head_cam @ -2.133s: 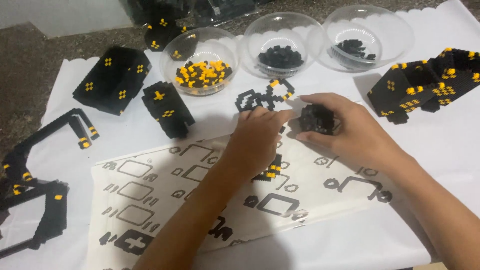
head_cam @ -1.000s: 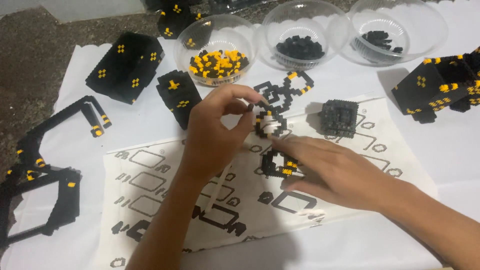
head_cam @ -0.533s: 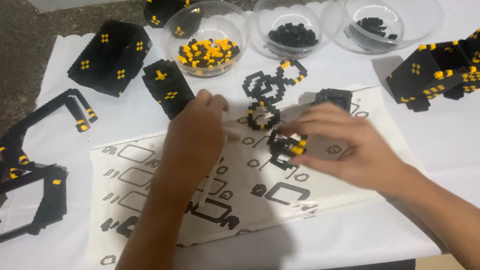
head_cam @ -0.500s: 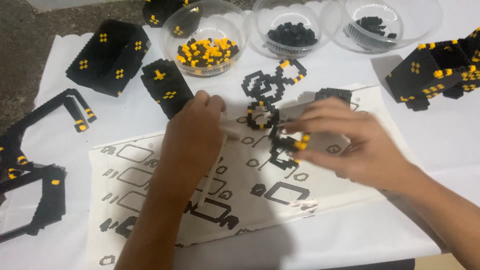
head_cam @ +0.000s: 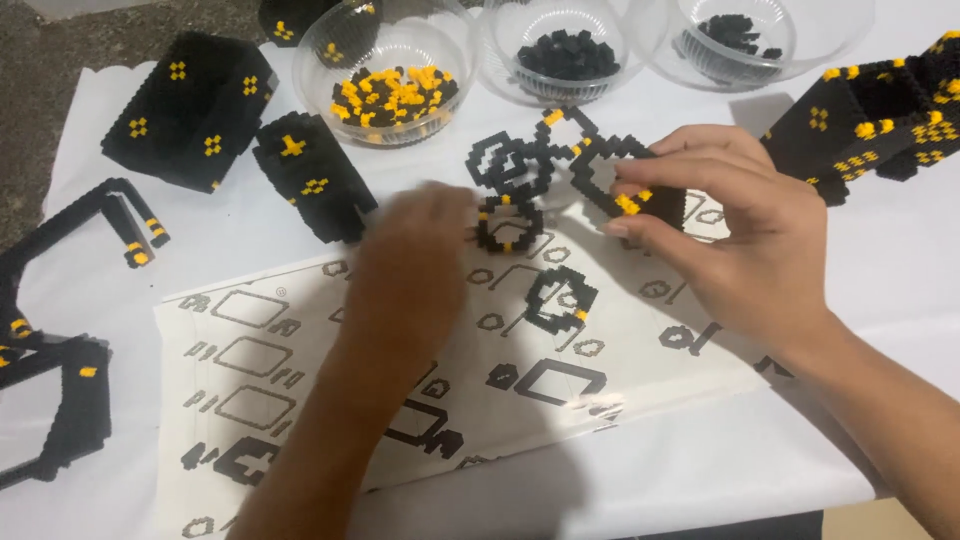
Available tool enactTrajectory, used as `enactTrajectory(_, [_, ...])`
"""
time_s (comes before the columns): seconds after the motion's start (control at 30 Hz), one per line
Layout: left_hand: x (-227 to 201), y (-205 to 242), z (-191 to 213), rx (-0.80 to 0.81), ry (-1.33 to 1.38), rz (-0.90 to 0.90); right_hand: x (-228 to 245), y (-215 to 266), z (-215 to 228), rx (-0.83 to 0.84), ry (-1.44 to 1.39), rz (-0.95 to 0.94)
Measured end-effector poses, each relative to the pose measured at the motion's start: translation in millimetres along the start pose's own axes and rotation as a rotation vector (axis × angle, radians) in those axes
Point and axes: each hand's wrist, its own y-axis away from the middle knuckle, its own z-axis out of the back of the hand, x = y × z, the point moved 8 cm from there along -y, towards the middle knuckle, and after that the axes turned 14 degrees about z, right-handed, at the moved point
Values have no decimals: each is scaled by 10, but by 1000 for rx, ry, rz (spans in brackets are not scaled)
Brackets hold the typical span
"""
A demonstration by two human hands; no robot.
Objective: Assembling a complex structure using small black and yellow interlocking plastic blocks while following a printed guide.
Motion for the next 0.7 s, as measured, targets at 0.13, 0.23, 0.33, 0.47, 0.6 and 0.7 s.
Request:
enactTrajectory(0.13, [224, -33, -35, 265, -153, 368, 10, -2, -1, 8, 29, 15])
enactTrajectory(0.23, [308, -21, -53, 339, -182, 510, 29, 16, -6, -6, 35, 30])
enactTrajectory(0.33, [403, -38, -20, 286, -159, 572, 60, 28, -9, -5, 66, 86])
enactTrajectory(0.47, [509, -33, 3, 300, -87, 647, 12, 93, -70, -18, 10, 83])
enactTrajectory(0.6, [513, -26, 64, 358, -116, 756, 92, 52, -118, -45, -58, 77])
enactTrajectory(0.7, [566, -7, 101, 309, -82, 779, 50, 70, -99, -64, 6, 64])
